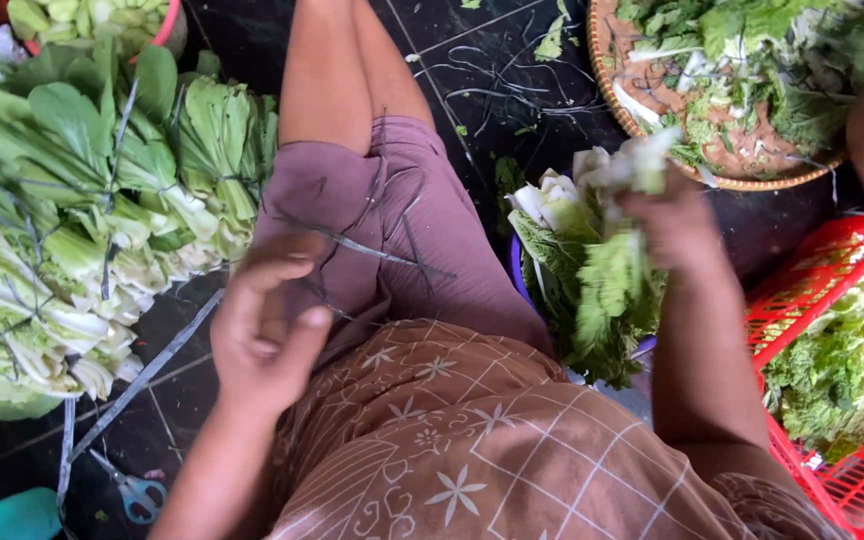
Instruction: Tying bunches of leafy green vegetables into bundles using thin strips of material.
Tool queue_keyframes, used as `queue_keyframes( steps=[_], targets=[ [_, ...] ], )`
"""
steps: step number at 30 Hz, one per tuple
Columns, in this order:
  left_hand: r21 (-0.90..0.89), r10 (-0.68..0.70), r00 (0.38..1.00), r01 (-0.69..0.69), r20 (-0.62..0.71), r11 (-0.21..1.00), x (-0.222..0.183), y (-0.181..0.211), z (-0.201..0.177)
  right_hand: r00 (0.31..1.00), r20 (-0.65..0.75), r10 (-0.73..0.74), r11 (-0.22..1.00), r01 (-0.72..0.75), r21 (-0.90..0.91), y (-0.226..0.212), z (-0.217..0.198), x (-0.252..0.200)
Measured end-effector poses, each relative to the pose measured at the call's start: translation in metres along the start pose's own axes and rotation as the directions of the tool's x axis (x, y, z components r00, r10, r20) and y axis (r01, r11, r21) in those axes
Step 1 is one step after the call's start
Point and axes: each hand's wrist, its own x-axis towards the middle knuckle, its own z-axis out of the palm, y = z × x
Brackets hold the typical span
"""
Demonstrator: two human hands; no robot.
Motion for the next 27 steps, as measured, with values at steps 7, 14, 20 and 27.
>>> queue_keyframes(
  steps=[7, 14, 20, 27],
  targets=[
    [-0.812, -0.205, 0.849, 0.526, 0.487, 0.253, 0.008, 0.009, 0.012, 0.995, 0.098, -0.031, 0.880, -0.019, 0.474, -0.014, -0.064, 0.000],
    [-0.352, -0.265, 0.358, 0.933, 0.895, 0.073, -0.003, -0.018, 0.082, 0.365, 0.423, -0.829, 0.508, 0.807, 0.301, -0.081, 0.014, -0.039],
    [-0.499, -0.613, 0.247, 0.820, 0.751, -0.281, -0.002, -0.041, 0.079, -0.191, 0.548, -0.814, -0.145, 0.981, 0.126, -0.114, 0.098, -0.087],
    [-0.572, -0.955, 0.190, 0.820, 0.227, 0.027, -0.008, -0.047, 0.087, -0.001, 0.472, -0.882, -0.230, 0.873, -0.429, -0.091, 0.111, -0.093]
  ],
)
